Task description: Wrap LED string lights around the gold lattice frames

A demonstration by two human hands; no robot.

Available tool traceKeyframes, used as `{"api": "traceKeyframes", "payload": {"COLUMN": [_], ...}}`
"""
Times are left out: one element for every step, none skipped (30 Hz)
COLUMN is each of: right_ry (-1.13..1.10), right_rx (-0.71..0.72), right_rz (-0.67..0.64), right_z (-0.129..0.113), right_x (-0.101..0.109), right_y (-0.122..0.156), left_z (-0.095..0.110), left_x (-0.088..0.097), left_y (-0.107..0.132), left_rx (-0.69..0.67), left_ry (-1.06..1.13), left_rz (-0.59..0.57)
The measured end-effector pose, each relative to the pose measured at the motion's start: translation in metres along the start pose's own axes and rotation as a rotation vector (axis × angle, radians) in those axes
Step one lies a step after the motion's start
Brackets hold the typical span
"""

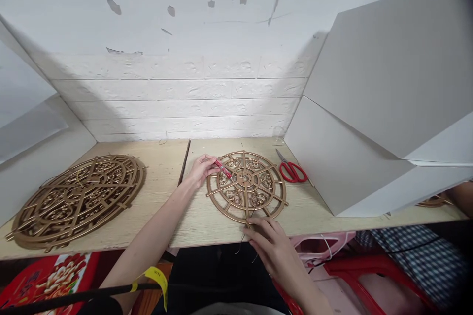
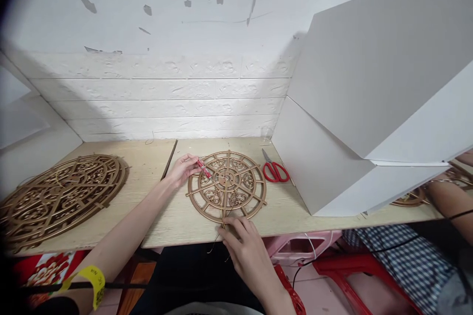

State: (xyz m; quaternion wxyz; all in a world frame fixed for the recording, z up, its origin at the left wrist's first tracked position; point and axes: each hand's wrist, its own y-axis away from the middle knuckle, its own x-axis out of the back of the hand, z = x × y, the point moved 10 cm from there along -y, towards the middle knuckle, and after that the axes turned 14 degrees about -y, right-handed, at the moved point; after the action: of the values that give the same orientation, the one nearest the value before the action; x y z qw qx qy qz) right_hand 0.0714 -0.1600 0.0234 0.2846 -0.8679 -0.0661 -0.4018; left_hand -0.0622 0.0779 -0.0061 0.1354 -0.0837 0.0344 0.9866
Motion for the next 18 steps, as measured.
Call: {"api": "traceKeyframes", "payload": {"right_ry": [-0.011,-0.015,-0.014,-0.01,-0.005,0.0,0.003,0.003,-0.001,-0.009,-0.021,-0.037,-0.052,-0.063,-0.07,-0.072,-0.072,-0.069], "right_rx": [0.01,0.017,0.024,0.027,0.023,0.013,0.0,-0.014,-0.031,-0.046,-0.06,-0.071,-0.08,-0.086,-0.091,-0.096,-0.103,-0.108], "right_rz": [-0.017,-0.032,-0.044,-0.055,-0.065,-0.072,-0.076,-0.082,-0.093,-0.109,-0.13,-0.155,-0.176,-0.188,-0.187,-0.178,-0.163,-0.14], "right_z": [-0.001,-0.002,-0.002,-0.003,-0.002,-0.001,0.0,0.002,0.003,0.005,0.006,0.008,0.01,0.013,0.017,0.022,0.027,0.032], "right_x": [0.002,0.003,0.003,0.003,0.003,0.002,0.002,0.002,0.002,0.002,0.002,0.001,0.001,0.001,0.002,0.004,0.005,0.007], "right_y": [0.0,0.0,0.001,0.003,0.005,0.007,0.008,0.009,0.01,0.01,0.009,0.009,0.009,0.009,0.009,0.01,0.012,0.014], "left_z": [0.0,0.0,0.0,0.0,0.0,0.0,0.0,0.0,0.0,0.0,0.0,-0.001,-0.001,-0.001,-0.001,-0.001,-0.001,-0.001], "left_x": [0.0,0.0,0.0,-0.001,-0.001,-0.001,-0.001,-0.001,-0.001,-0.001,-0.001,-0.001,-0.001,-0.001,-0.001,-0.001,-0.001,-0.001], "left_y": [0.0,0.0,0.0,0.0,0.0,0.0,0.0,0.0,0.0,0.0,0.0,0.0,0.0,0.0,0.0,0.0,-0.001,-0.001], "left_rx": [0.003,0.005,0.005,0.005,0.005,0.005,0.005,0.007,0.009,0.011,0.013,0.015,0.016,0.018,0.018,0.018,0.017,0.018], "left_ry": [-0.002,-0.003,-0.001,0.003,0.008,0.012,0.014,0.014,0.013,0.014,0.016,0.02,0.024,0.026,0.028,0.028,0.028,0.029], "left_rz": [0.001,0.0,-0.003,-0.005,-0.006,-0.007,-0.006,-0.004,-0.002,0.001,0.004,0.006,0.005,0.003,0.002,0.001,0.0,0.0]}}
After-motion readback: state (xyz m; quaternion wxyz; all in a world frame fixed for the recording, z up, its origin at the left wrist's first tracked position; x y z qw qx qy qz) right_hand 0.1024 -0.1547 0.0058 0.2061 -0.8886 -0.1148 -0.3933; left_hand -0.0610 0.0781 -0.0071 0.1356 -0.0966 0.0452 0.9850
